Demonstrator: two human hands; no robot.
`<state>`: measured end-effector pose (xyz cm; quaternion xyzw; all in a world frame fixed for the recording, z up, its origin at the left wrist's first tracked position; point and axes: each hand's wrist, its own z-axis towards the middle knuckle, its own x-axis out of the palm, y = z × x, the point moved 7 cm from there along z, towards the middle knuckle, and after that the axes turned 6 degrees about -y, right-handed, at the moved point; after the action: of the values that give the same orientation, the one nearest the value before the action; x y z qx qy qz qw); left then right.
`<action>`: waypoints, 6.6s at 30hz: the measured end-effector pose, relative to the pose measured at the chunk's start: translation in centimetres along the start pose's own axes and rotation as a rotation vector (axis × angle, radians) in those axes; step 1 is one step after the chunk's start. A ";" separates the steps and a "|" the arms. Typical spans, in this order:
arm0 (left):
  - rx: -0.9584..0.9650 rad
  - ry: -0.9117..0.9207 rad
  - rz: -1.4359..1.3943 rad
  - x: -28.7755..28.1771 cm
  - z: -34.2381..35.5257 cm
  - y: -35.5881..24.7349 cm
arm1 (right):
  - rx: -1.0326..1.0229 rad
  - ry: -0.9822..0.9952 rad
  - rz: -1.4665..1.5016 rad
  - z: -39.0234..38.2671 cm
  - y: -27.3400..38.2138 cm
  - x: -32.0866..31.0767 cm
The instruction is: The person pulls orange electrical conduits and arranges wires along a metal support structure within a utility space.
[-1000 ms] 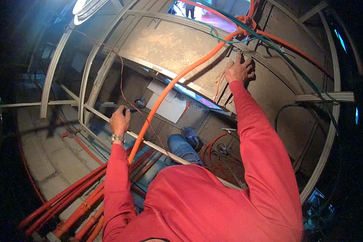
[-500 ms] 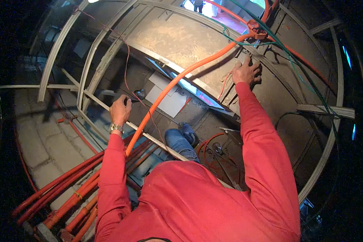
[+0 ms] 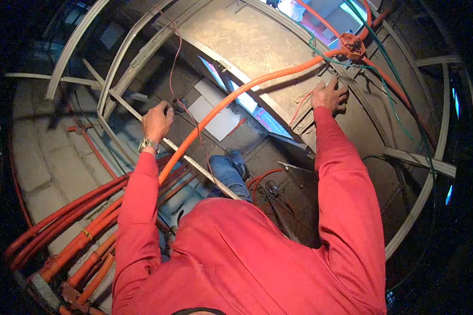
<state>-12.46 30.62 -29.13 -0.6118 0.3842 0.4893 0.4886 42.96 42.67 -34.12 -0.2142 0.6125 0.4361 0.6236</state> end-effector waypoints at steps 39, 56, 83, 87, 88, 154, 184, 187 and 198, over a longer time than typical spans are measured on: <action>0.014 -0.032 -0.031 -0.1 -0.2 0.0 | 0.007 0.029 -0.005 -0.1 0.0 -0.1; -0.023 0.016 -0.005 0.0 0.1 -0.1 | -0.020 -0.027 -0.032 -0.1 0.2 -0.3; -0.011 -0.034 -0.044 -0.2 -0.2 -0.3 | -0.023 -0.036 -0.043 0.2 -0.4 0.4; 0.006 -0.045 -0.033 -0.1 -0.1 -0.2 | -0.030 -0.049 -0.021 0.3 -0.6 0.5; 0.001 -0.042 -0.033 0.0 -0.1 -0.1 | -0.034 -0.052 -0.023 0.4 -0.6 0.6; 0.005 -0.034 -0.047 -0.3 -0.2 -0.4 | -0.020 -0.037 -0.038 0.3 -0.4 0.4; -0.008 -0.033 -0.036 -0.1 -0.1 -0.4 | -0.037 -0.061 -0.004 0.5 -0.8 1.0; -0.008 -0.033 -0.022 -0.2 -0.2 -0.4 | -0.033 -0.052 0.002 0.5 -0.9 1.2; -0.019 0.003 -0.059 0.2 -0.1 -0.1 | -0.053 -0.068 -0.007 0.5 -0.8 1.1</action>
<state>-12.36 30.58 -29.26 -0.6283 0.3621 0.4773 0.4962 43.79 42.97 -35.29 -0.2178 0.5785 0.4568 0.6397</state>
